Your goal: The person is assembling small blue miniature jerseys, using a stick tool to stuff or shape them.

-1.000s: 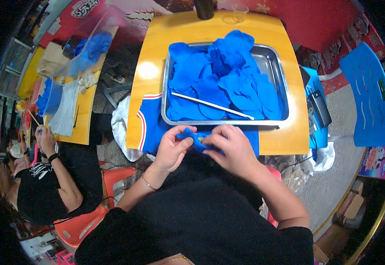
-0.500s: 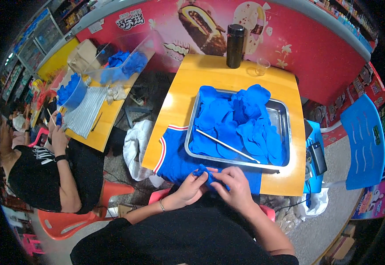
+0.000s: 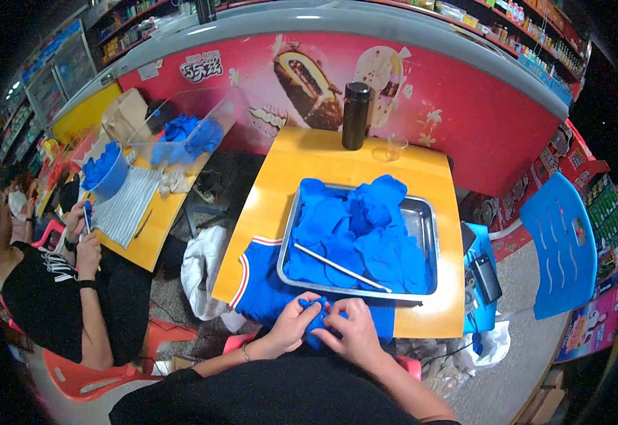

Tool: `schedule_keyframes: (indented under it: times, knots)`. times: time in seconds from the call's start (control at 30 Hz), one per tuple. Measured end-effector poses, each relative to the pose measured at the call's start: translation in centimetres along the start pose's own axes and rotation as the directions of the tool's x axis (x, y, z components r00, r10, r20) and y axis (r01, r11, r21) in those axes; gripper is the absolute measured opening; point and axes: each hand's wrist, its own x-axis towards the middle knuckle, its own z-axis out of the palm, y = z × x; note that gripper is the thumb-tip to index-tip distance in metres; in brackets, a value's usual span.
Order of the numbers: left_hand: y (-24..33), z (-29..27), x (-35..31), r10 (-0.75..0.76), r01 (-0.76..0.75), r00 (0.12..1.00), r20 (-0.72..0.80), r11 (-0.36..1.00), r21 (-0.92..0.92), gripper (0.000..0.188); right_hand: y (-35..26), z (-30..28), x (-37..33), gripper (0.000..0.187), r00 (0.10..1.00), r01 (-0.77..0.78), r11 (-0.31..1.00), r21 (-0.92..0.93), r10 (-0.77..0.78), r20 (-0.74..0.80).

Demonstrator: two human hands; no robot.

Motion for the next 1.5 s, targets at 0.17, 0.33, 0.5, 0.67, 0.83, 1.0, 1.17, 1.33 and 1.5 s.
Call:
schedule_keyframes:
  times: [0.17, 0.33, 0.5, 0.67, 0.83, 1.0, 1.17, 1.33, 1.5]
  knots:
    - [0.4, 0.6, 1.3, 0.052, -0.051, 0.998, -0.047, 0.998, 0.026, 0.019, 0.5, -0.3, 1.5, 0.023, 0.998, 0.037, 0.998, 0.055, -0.034, -0.055]
    - [1.3, 2.0, 1.5, -0.040, 0.025, 0.994, -0.105, 0.989, -0.144, 0.026, 1.5, -0.8, 3.5, 0.019, 0.975, 0.059, 0.998, 0.016, -0.054, -0.216]
    - [2.6, 2.2, 2.2, -0.045, 0.045, 0.995, -0.091, 0.999, -0.002, 0.029, 2.5, -0.9, 4.2, 0.014, 0.995, 0.038, 0.962, 0.272, -0.010, -0.102]
    - [5.0, 1.9, 2.8, -0.273, 0.282, 0.927, 0.258, 0.959, 0.002, 0.029, 4.6, 0.2, 4.0, 0.018, 0.905, -0.299, 0.331, 0.895, 0.396, 0.156]
    - [4.7, 2.2, 3.7, -0.415, 0.439, 0.811, 0.412, 0.898, 0.041, 0.032, 5.4, 0.4, 3.9, 0.037, 0.786, -0.508, 0.076, 0.858, 0.448, 0.426]
    - [5.4, 2.7, 3.8, -0.596, 0.566, 0.707, 0.380, 0.800, 0.199, 0.034, 5.4, 0.1, 4.2, 0.045, 0.690, -0.686, 0.104, 0.720, 0.407, 0.598]
    - [4.9, 1.5, 4.1, -0.641, 0.563, 0.635, 0.431, 0.766, 0.310, 0.039, 4.8, -0.4, 5.1, 0.024, 0.772, -0.633, 0.276, 0.723, 0.299, 0.561]
    - [6.0, 1.5, 3.7, -0.622, 0.509, 0.616, 0.484, 0.783, 0.359, 0.042, 4.2, -0.4, 5.3, 0.016, 0.769, -0.638, 0.432, 0.637, 0.316, 0.556]
    - [6.6, 1.6, 3.9, -0.673, 0.499, 0.568, 0.474, 0.739, 0.453, 0.045, 4.0, 0.9, 5.2, 0.012, 0.851, -0.525, 0.352, 0.775, 0.229, 0.473]
